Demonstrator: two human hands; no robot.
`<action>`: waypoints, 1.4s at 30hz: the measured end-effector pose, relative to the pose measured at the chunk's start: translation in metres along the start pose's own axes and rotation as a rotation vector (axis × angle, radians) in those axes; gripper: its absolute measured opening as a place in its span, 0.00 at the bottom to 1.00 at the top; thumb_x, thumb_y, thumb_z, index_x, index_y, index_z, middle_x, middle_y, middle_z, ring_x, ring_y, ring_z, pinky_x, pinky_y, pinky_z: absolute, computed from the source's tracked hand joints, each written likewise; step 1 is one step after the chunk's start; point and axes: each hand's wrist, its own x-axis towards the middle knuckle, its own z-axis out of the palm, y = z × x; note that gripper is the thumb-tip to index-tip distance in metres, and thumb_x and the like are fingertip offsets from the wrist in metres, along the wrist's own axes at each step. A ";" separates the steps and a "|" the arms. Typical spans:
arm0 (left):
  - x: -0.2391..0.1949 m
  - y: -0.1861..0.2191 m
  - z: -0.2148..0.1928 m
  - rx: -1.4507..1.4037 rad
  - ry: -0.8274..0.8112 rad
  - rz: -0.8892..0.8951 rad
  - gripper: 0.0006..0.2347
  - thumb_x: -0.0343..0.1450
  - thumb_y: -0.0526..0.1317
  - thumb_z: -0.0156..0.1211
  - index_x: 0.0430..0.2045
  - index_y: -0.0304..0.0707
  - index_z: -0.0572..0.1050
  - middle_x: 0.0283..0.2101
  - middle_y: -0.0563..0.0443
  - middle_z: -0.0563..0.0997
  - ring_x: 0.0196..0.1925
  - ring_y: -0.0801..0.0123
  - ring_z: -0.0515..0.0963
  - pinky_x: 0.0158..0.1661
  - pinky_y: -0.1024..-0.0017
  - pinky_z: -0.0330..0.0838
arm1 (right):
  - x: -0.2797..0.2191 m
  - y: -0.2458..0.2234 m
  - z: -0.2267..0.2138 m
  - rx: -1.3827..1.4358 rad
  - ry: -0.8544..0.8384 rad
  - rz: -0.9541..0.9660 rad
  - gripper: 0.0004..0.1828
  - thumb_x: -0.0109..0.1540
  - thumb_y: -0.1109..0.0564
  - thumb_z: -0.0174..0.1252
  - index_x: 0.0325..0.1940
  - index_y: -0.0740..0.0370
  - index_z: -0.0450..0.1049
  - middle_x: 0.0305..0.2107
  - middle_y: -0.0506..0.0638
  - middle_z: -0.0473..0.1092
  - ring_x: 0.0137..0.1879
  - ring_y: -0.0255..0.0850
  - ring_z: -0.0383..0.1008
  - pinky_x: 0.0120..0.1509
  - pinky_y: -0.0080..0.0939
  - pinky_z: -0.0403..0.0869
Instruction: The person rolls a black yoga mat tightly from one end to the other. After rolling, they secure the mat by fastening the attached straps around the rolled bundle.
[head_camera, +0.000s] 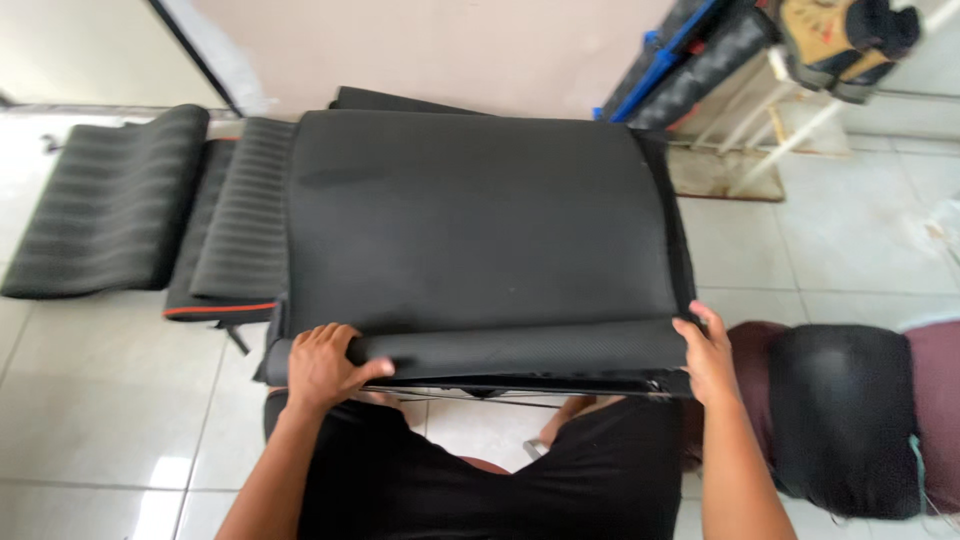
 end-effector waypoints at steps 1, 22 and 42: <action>-0.001 -0.006 0.007 0.008 0.005 -0.013 0.32 0.51 0.79 0.52 0.26 0.52 0.77 0.28 0.59 0.80 0.39 0.69 0.82 0.46 0.67 0.72 | 0.005 0.007 0.000 0.000 -0.015 -0.006 0.25 0.62 0.52 0.59 0.62 0.56 0.65 0.54 0.64 0.57 0.53 0.52 0.64 0.40 0.58 0.70; -0.012 -0.056 0.013 -0.126 -0.166 -0.891 0.25 0.61 0.71 0.53 0.32 0.55 0.79 0.42 0.46 0.74 0.44 0.41 0.78 0.51 0.57 0.68 | 0.061 0.076 -0.009 0.131 -0.010 0.114 0.14 0.57 0.45 0.65 0.35 0.56 0.74 0.25 0.54 0.71 0.27 0.50 0.75 0.23 0.50 0.73; 0.067 0.060 -0.082 0.152 -0.532 0.316 0.18 0.49 0.51 0.64 0.30 0.55 0.74 0.26 0.58 0.82 0.32 0.61 0.84 0.33 0.60 0.76 | -0.034 -0.046 -0.041 -0.105 -0.416 0.058 0.34 0.57 0.60 0.62 0.63 0.62 0.55 0.44 0.62 0.53 0.34 0.49 0.62 0.28 0.48 0.71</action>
